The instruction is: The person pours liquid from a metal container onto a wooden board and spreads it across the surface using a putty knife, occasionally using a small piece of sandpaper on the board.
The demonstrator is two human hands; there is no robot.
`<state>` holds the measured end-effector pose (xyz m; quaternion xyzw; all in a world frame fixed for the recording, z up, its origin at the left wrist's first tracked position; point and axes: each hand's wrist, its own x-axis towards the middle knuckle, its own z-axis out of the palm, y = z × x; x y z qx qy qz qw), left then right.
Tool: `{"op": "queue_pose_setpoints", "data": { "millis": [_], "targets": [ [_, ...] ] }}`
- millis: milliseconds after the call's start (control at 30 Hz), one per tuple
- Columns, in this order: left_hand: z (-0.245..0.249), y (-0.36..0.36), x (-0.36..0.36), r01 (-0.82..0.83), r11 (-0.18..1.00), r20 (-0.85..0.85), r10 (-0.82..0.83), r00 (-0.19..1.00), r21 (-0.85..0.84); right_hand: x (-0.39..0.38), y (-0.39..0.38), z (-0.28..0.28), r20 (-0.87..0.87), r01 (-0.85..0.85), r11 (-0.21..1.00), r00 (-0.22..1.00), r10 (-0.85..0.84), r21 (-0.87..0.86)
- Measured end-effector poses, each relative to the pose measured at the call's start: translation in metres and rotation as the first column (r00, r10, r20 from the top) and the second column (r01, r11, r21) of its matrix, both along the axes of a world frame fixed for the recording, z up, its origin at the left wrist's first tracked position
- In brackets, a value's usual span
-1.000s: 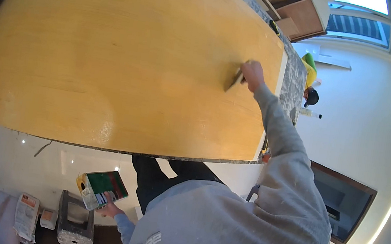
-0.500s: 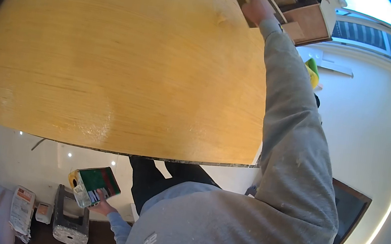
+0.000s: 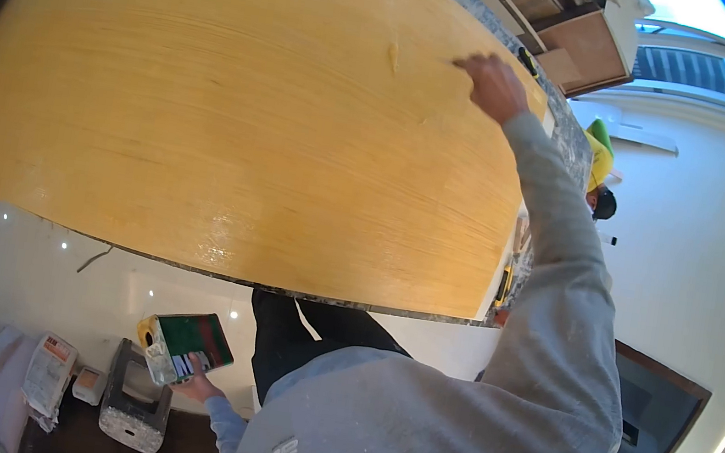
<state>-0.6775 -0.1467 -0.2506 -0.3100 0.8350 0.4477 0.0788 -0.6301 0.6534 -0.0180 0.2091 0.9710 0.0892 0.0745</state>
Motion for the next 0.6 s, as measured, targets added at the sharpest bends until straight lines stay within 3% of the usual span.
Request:
{"op": "queue_pose_setpoints", "data": {
  "millis": [67, 233, 367, 433, 600],
  "targets": [
    [-0.018, -0.018, 0.02, 0.01, 0.995, -0.094, 0.0, 0.996, 0.103, -0.035, 0.02, -0.01, -0.078, -0.081, 0.996, 0.994, 0.083, 0.026],
    [-0.016, -0.022, 0.066, 0.006, 0.998, -0.128, 0.002, 0.992, 0.062, -0.066, -0.002, -0.015, -0.005, -0.157, 0.988, 0.988, 0.157, 0.01],
    [-0.027, -0.029, 0.109, -0.002, 0.994, -0.228, 0.028, 0.973, 0.112, 0.014, -0.041, 0.004, -0.01, -0.266, 0.963, 0.964, 0.266, -0.048],
    [-0.027, -0.033, 0.118, 0.024, 0.997, -0.215, -0.007, 0.977, 0.077, 0.064, -0.043, -0.015, -0.119, -0.397, 0.917, 0.909, 0.399, 0.044],
    [-0.01, -0.019, 0.11, 0.103, 0.977, -0.229, -0.059, 0.972, 0.188, 0.171, -0.096, -0.024, -0.047, -0.3, 0.947, 0.954, 0.297, -0.113]
  ]
}}
